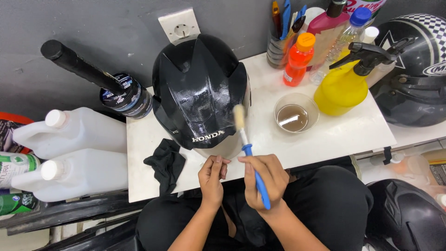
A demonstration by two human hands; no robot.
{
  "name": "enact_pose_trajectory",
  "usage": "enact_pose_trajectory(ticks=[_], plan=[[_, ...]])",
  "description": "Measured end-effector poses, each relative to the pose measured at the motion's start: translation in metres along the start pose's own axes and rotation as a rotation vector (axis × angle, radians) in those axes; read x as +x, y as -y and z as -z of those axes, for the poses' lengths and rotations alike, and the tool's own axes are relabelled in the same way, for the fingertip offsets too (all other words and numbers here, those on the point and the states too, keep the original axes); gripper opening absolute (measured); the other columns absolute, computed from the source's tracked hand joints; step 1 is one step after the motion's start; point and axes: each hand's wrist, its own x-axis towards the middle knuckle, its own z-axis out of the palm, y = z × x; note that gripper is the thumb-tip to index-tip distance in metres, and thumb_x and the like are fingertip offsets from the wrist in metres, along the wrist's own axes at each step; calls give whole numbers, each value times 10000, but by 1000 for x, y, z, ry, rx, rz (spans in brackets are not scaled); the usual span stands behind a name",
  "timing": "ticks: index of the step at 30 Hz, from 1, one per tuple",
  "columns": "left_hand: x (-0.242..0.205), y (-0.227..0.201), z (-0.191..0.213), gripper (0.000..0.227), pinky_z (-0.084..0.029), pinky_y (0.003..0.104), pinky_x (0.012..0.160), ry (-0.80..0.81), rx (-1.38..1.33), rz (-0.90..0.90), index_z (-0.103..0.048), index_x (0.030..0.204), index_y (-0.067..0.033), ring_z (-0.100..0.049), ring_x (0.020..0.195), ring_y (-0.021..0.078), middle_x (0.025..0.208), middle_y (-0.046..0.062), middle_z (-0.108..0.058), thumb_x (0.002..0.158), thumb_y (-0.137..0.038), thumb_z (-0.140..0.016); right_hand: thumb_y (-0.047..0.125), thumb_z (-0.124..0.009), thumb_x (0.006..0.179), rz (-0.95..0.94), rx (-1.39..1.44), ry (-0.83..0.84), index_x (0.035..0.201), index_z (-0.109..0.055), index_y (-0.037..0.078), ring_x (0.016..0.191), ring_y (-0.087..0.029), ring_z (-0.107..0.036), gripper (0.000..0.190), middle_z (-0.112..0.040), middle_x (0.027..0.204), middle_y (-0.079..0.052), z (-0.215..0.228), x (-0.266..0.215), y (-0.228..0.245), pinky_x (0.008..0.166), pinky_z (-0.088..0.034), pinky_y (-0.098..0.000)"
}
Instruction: The person uses a paintbrush to apply a clear liquid to the surface of a black motorcycle helmet. They systematically cover the front and sides of the helmet with the liquid.
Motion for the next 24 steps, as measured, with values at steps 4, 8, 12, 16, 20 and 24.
enact_pose_trajectory(ticks=[4, 8, 12, 16, 20, 24], plan=[[0, 3, -2, 319, -334, 235, 525, 29, 24, -50, -670, 821, -17, -392, 536, 92, 567, -4, -421, 1010, -233, -531, 20, -498, 975, 16, 13, 40, 973, -681, -51, 651, -260, -610, 197, -671, 800, -167, -2, 20, -3, 592, -465, -320], [-1, 0, -1, 321, -339, 239, 543, 23, 58, -35, -677, 821, -21, -398, 555, 97, 575, -8, -417, 1010, -232, -527, 18, -488, 1005, -60, -18, 31, 979, -678, -75, 718, -260, -614, 213, -680, 858, -159, -3, 28, -4, 658, -484, -322], [-3, 2, -1, 310, -324, 237, 536, 33, -10, -40, -668, 821, -13, -388, 548, 94, 572, -6, -411, 1010, -218, -533, 38, -505, 968, 15, -24, 52, 938, -687, -26, 621, -231, -582, 196, -648, 763, -148, -1, 12, 8, 562, -448, -289], [-5, -5, -4, 297, -347, 232, 562, 70, -10, -67, -669, 829, -30, -382, 550, 91, 571, -14, -406, 1013, -222, -535, 9, -509, 971, 71, 9, 91, 967, -674, -41, 642, -236, -612, 173, -706, 833, -158, -5, 25, 8, 589, -464, -313], [-6, -6, -2, 307, -345, 241, 574, 74, 47, -55, -678, 828, -29, -401, 561, 96, 577, -8, -417, 1015, -221, -529, 31, -495, 1010, -15, -62, 97, 988, -685, -56, 702, -263, -585, 210, -677, 855, -153, -2, 36, 6, 667, -452, -339], [-6, -8, -3, 299, -347, 236, 577, 85, 20, -75, -676, 832, -30, -397, 562, 93, 576, -9, -421, 1016, -215, -529, 56, -505, 984, 67, -90, 145, 935, -697, -18, 640, -231, -579, 212, -689, 817, -122, 4, 35, 24, 593, -450, -308]])
